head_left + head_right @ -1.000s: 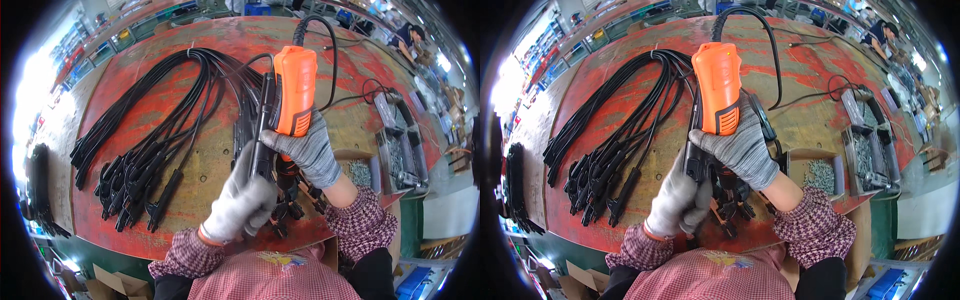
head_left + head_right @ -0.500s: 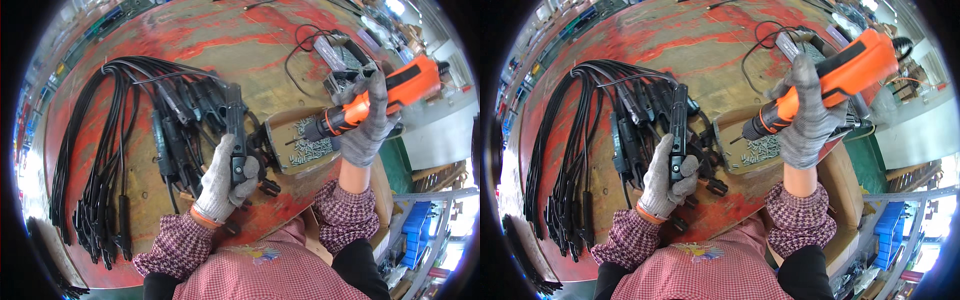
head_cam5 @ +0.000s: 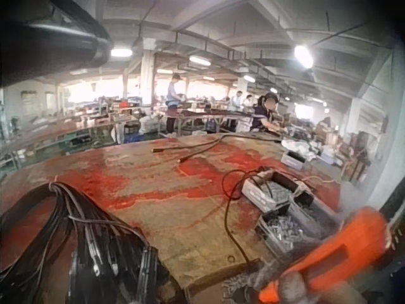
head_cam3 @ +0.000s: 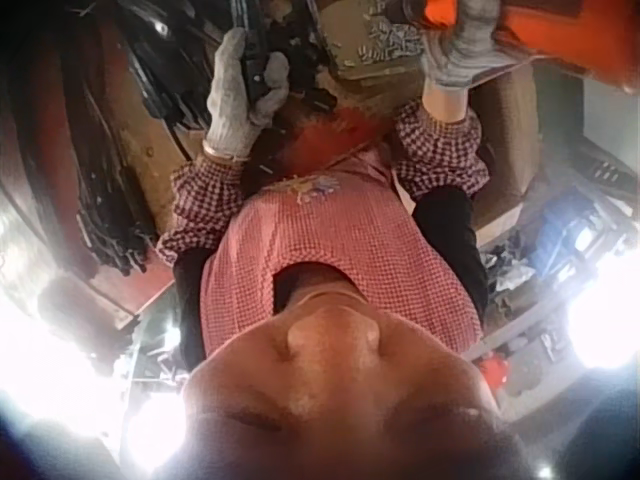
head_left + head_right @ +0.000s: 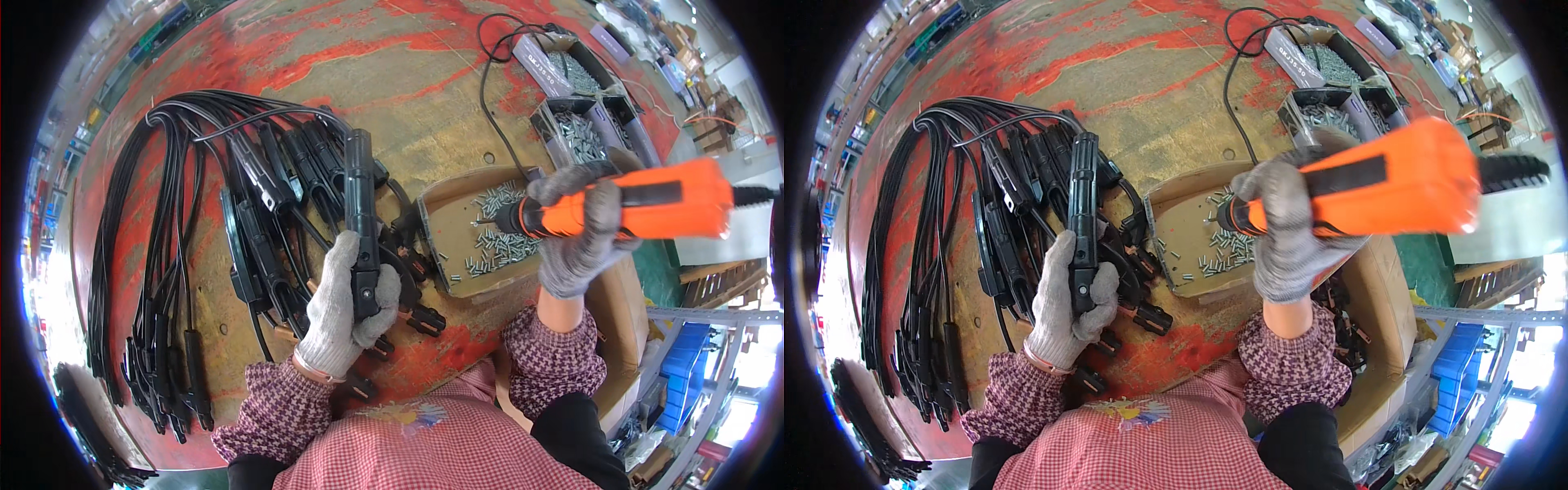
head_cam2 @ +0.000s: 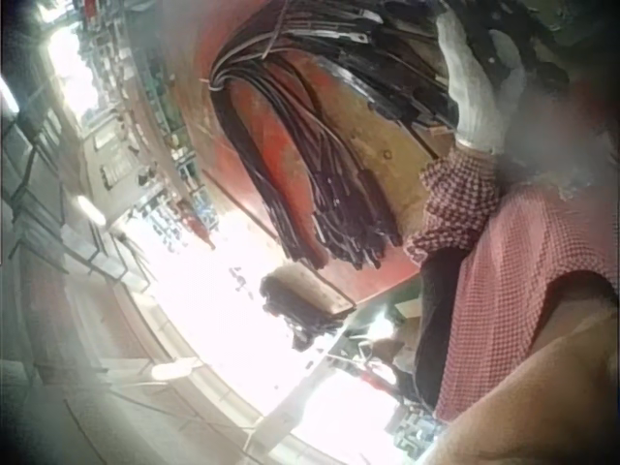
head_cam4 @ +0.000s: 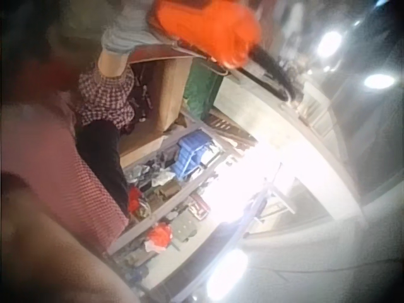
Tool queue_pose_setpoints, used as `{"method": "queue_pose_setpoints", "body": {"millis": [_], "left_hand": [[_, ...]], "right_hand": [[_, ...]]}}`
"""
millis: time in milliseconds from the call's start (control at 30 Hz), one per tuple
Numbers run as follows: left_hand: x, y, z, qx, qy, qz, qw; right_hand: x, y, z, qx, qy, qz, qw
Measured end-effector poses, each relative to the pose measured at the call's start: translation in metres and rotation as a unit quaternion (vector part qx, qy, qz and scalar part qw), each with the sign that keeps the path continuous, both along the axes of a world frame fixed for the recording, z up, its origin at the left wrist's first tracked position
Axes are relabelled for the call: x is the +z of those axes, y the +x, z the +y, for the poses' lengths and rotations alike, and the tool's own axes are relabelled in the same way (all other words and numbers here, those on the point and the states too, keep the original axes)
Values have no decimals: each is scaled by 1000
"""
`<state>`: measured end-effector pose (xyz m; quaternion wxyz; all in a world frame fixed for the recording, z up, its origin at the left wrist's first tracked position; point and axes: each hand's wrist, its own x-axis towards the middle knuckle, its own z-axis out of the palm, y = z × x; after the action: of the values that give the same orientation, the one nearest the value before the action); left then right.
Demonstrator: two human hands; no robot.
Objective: The person fastens screws onto black plastic cable housing units on a production table using an electric screwdriver.
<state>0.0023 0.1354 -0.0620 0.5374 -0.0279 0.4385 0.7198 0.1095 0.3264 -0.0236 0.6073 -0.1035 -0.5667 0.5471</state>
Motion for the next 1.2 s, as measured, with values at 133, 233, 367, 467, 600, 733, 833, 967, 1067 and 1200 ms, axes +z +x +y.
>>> {"method": "queue_pose_setpoints", "body": {"millis": [133, 233, 367, 467, 600, 733, 833, 967, 1067, 1200], "left_hand": [[0, -3, -3, -15, -20, -17, 1000], [-1, -3, -3, -35, -33, -30, 998], [-7, 0, -7, -31, -22, -35, 999], [-7, 2, -5, -27, -15, -20, 999], [-4, 1, -4, -41, -71, -24, 996], [7, 3, -3, -12, -69, -19, 997], [4, 2, -4, -22, -31, -7, 999], [0, -1, -5, -29, -50, -7, 998], [-10, -3, -7, -55, 10, -24, 998], [-4, -2, -5, -39, -29, -28, 998]], "right_hand": [[20, 9, -4, 80, -14, 27, 996], [38, 10, -11, 196, -37, 75, 977], [64, 5, -10, 356, -19, 42, 934], [85, -13, -17, 419, -17, 8, 908], [106, -44, -24, 425, -6, -72, 903], [107, -58, -26, 466, -23, -130, 875], [100, -65, -25, 446, -5, -155, 882], [78, -74, -24, 429, 23, -40, 902], [90, -67, -17, 388, -58, -72, 917], [75, -101, -36, -157, 121, 57, 979]]}}
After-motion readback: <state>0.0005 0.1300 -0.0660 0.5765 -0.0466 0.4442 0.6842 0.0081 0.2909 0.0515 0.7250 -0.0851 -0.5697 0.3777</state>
